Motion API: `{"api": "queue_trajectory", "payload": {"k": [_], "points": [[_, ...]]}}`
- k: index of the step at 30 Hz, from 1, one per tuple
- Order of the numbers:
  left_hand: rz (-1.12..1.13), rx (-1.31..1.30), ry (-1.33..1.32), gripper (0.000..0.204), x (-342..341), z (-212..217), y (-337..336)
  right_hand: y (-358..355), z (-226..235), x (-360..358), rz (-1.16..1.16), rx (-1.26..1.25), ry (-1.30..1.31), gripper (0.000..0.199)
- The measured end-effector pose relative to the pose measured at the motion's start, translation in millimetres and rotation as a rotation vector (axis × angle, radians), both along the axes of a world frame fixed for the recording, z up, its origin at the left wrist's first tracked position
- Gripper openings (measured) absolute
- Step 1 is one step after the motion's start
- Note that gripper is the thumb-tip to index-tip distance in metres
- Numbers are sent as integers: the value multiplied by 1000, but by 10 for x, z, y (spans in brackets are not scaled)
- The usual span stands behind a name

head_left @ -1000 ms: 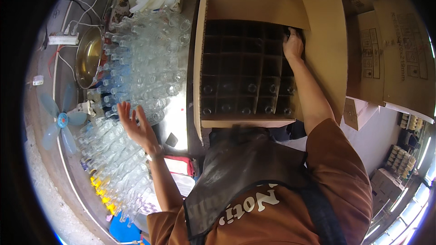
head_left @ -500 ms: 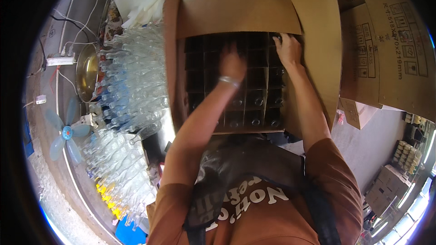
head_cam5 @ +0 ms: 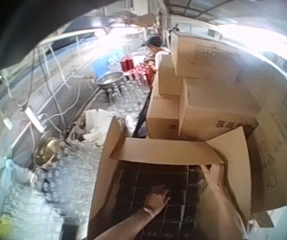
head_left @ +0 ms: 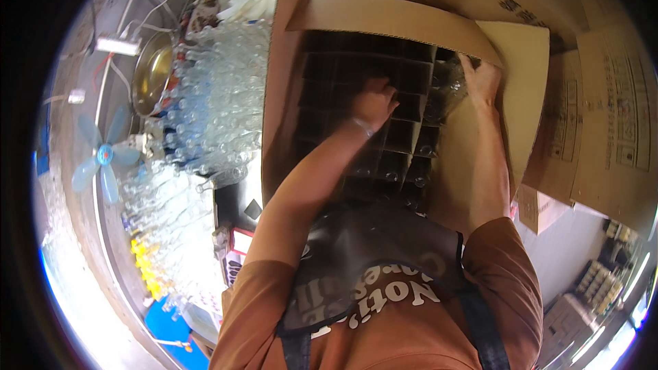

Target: The person opens a cardboard box with a utility knife and removes clear plastic bottles one by one, placing them on a nearby table. The person then closes the box flaps and secures the box with tape.

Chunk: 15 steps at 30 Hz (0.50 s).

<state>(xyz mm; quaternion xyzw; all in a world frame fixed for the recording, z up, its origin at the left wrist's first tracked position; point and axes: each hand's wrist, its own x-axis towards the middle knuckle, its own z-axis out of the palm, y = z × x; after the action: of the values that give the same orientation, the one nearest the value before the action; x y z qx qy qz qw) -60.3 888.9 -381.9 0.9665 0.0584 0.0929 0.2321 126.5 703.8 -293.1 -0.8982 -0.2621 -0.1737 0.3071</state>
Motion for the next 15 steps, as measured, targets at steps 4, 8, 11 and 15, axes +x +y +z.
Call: {"api": "queue_trajectory", "payload": {"k": [4, 8, 11, 15], "points": [[132, 2, 184, 24, -71, -9, -6, 198, 285, -111, -58, -5, 186, 38], [194, 24, 232, 19, -95, -206, 56, 227, 820, -183, -36, 52, 116, 37], [227, -81, 255, 18, -74, 38, 84, 253, 1256, -211, -31, 128, 59, 36], [291, -188, 3, 19, -103, 1102, 180, 469, 1960, -251, 76, 294, -48, 28]]}}
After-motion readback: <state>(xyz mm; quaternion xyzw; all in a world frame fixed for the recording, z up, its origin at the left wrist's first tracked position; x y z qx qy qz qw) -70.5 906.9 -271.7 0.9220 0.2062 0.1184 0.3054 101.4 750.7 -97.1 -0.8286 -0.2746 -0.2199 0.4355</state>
